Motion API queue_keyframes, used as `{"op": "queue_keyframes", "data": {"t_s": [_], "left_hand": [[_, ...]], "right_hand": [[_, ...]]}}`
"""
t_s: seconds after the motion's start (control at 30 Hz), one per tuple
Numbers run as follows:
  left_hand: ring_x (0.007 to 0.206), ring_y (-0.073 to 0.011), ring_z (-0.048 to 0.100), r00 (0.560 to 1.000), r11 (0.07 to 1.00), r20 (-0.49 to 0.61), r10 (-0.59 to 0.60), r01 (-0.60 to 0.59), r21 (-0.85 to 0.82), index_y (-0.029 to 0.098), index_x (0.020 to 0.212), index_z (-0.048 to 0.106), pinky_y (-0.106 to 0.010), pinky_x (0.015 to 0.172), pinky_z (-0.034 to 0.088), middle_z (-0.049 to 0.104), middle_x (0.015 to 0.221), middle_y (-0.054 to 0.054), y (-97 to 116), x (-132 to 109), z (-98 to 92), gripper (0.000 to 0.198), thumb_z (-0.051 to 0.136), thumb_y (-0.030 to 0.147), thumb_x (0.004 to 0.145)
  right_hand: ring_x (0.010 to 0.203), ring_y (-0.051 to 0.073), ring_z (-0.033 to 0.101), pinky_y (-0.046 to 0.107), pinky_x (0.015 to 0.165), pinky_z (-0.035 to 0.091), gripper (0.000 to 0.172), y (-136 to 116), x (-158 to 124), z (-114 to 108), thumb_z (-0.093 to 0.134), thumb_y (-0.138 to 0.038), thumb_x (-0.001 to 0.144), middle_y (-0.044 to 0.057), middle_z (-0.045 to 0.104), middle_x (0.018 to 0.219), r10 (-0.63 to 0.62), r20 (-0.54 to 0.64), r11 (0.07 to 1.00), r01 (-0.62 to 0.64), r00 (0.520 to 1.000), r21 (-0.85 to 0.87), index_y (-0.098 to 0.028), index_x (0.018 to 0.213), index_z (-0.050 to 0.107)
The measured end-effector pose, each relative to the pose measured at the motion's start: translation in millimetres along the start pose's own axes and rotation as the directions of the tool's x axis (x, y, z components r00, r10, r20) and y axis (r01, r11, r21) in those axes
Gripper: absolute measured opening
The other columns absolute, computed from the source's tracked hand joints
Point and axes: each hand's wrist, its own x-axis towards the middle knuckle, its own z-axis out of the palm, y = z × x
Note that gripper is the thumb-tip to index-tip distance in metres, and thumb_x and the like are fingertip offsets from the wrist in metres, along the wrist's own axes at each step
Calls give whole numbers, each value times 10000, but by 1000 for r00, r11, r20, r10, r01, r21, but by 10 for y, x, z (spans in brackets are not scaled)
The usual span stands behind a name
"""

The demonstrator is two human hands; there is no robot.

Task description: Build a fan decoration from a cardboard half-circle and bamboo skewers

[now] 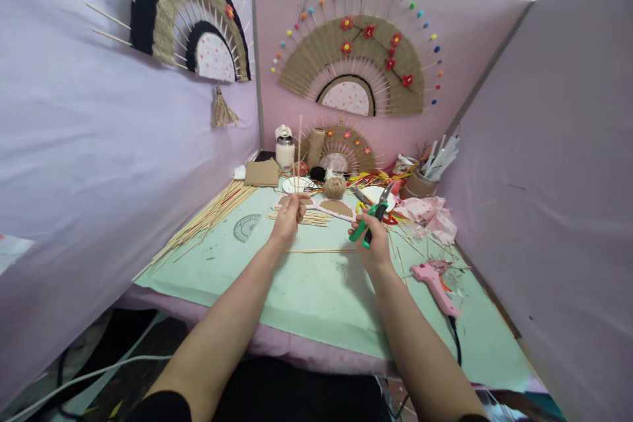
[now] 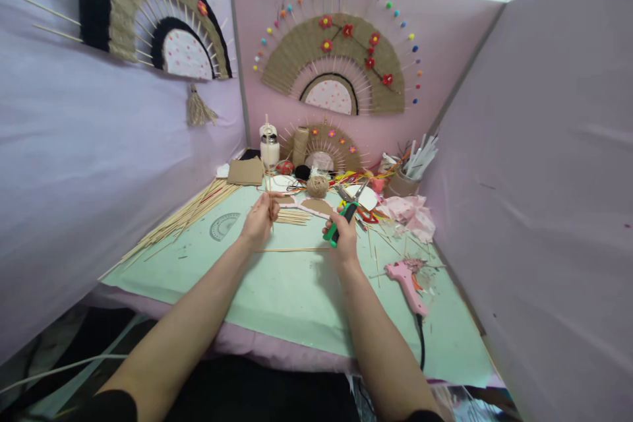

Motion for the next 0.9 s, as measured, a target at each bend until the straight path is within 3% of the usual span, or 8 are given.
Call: {"op": "queue_keyframes", "data": {"t_s": [0.13,0.23,0.4,0.6,0.9], "left_hand": [[594,-97,439,993,994,119,-13,26,-109,184,948,598,-209,587,391,423,617,36,-137,-75,29,300,492,463,915],[672,-99,548,989,987,146,-31,54,-151,200,1013,576,-229,697,459,541,669,35,-187,-71,-28,264,590,419,865],[863,-162,680,984,987,167,-53,78,-144,190,948,541,-371,889,513,702,856,-28,-242,-67,-96,303,681,405,787],[911,-188,689,985,992,118,-124,122,19,164,896,597,-357,845,534,706,875,-52,-225,-92,-91,254,675,359,752],[841,-177,686,996,969,82,29,-48,241,172,1028,639,-328,832,544,693,902,-37,-248,-96,-144,275,603,313,794]], "right_hand": [[562,87,498,236,519,430,431,9,6,3,784,-367,555,-75,515,692,69,21,998,-69,997,1,-240,850,496],[568,92,497,238,509,428,415,11,10,0,774,-359,547,-67,516,696,88,28,996,-87,996,-12,-237,831,496],[567,87,495,230,508,426,438,10,2,3,778,-347,534,-71,525,697,105,26,994,-105,994,-4,-237,865,515],[562,90,497,232,507,424,423,12,3,6,778,-346,533,-70,522,682,118,31,993,-117,993,-8,-234,848,518],[573,99,500,244,512,432,460,32,7,-6,784,-380,535,-60,527,704,120,38,992,-118,992,-46,-236,886,524]]}}
